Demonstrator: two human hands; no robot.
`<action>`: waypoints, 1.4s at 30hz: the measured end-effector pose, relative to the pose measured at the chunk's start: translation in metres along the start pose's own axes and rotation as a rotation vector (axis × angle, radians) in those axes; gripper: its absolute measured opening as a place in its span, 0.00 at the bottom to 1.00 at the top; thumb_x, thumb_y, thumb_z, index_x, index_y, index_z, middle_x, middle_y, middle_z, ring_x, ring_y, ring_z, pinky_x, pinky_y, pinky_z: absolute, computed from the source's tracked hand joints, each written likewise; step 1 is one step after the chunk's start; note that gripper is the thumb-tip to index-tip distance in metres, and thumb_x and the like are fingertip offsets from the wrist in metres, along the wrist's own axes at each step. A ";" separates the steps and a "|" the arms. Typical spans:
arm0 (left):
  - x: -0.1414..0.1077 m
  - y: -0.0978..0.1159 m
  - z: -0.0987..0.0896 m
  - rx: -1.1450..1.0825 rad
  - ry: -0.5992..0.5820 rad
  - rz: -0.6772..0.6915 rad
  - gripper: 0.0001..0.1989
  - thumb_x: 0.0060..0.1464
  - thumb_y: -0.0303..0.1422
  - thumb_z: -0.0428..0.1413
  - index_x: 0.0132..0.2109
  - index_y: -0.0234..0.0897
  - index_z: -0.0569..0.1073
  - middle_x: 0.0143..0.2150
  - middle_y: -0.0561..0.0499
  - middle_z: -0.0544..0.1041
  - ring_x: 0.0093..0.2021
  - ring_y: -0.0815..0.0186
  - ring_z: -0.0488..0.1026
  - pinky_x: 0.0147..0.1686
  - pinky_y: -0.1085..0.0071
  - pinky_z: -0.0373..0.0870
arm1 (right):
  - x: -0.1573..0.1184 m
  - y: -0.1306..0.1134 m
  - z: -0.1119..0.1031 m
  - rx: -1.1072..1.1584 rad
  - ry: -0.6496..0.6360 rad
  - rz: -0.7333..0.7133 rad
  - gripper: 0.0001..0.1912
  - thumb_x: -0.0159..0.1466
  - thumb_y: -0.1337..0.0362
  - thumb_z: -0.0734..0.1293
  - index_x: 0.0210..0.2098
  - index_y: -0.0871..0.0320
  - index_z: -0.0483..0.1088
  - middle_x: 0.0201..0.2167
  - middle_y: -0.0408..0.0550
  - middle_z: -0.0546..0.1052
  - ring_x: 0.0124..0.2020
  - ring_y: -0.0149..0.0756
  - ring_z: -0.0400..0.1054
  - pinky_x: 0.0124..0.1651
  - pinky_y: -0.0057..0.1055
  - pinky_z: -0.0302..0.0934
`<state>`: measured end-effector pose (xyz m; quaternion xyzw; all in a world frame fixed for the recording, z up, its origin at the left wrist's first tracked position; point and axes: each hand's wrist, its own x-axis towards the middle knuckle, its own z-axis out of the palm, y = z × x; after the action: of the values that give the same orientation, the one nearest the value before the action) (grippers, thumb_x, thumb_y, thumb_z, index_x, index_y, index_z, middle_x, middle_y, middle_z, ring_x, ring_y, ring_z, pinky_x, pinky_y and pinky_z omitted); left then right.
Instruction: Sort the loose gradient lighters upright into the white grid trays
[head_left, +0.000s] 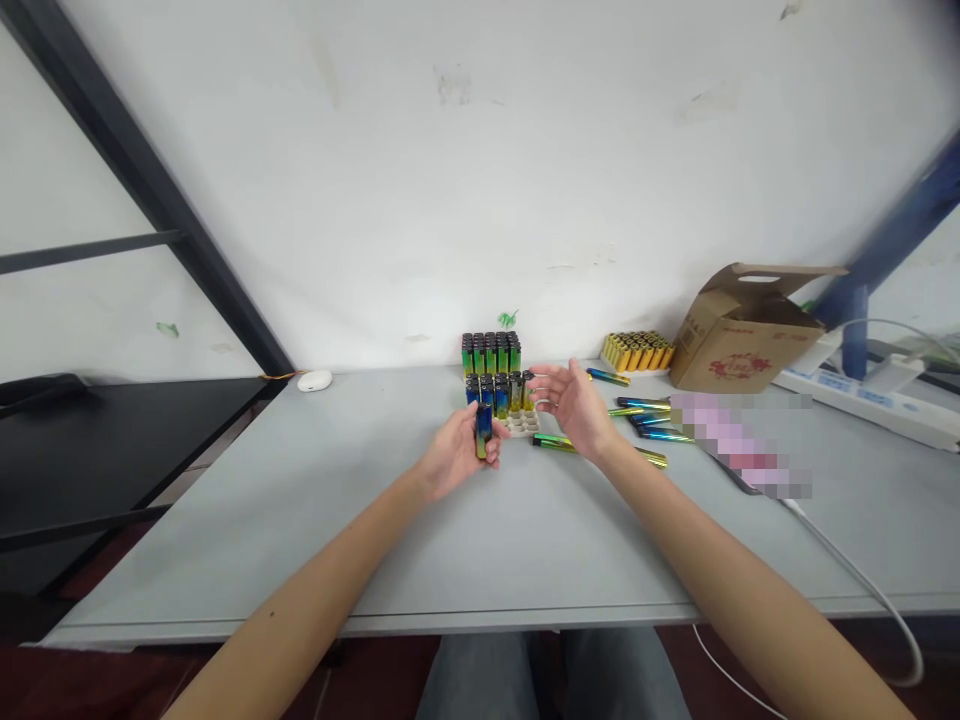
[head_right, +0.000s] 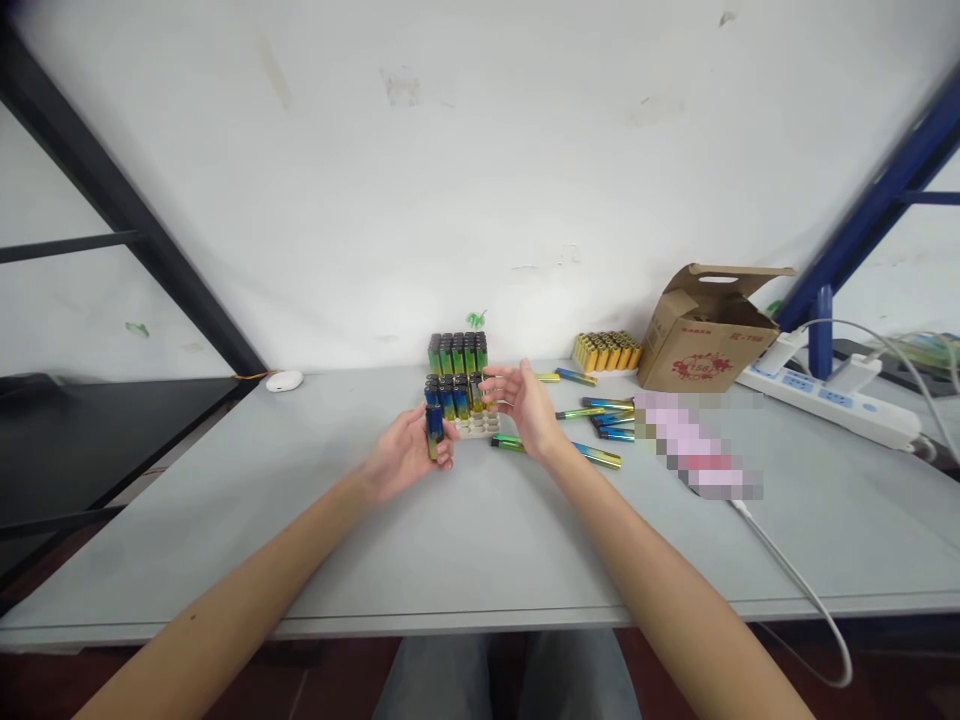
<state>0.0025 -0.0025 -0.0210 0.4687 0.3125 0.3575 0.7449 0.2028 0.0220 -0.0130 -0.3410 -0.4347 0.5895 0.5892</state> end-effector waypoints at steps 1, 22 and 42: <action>0.000 0.000 0.000 -0.008 0.008 -0.006 0.24 0.58 0.49 0.43 0.33 0.33 0.72 0.25 0.51 0.61 0.26 0.66 0.62 0.32 0.67 0.65 | 0.000 0.000 0.000 0.003 0.001 -0.003 0.25 0.62 0.42 0.57 0.35 0.55 0.74 0.30 0.47 0.77 0.29 0.32 0.69 0.32 0.29 0.61; 0.006 -0.003 -0.001 -0.036 0.141 0.080 0.11 0.57 0.35 0.40 0.28 0.37 0.59 0.26 0.54 0.56 0.24 0.70 0.56 0.25 0.73 0.56 | 0.002 0.002 -0.002 0.024 -0.001 -0.001 0.25 0.61 0.42 0.59 0.33 0.56 0.74 0.27 0.45 0.75 0.26 0.31 0.66 0.30 0.29 0.59; 0.003 -0.008 0.004 0.119 0.054 -0.032 0.15 0.61 0.38 0.37 0.31 0.36 0.60 0.27 0.54 0.59 0.25 0.71 0.59 0.27 0.74 0.57 | 0.000 0.000 0.002 -0.017 0.032 -0.014 0.25 0.59 0.42 0.60 0.32 0.57 0.74 0.25 0.45 0.74 0.26 0.32 0.65 0.30 0.29 0.58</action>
<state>0.0095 -0.0049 -0.0271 0.4973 0.3604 0.3389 0.7127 0.2007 0.0219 -0.0124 -0.3525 -0.4327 0.5762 0.5971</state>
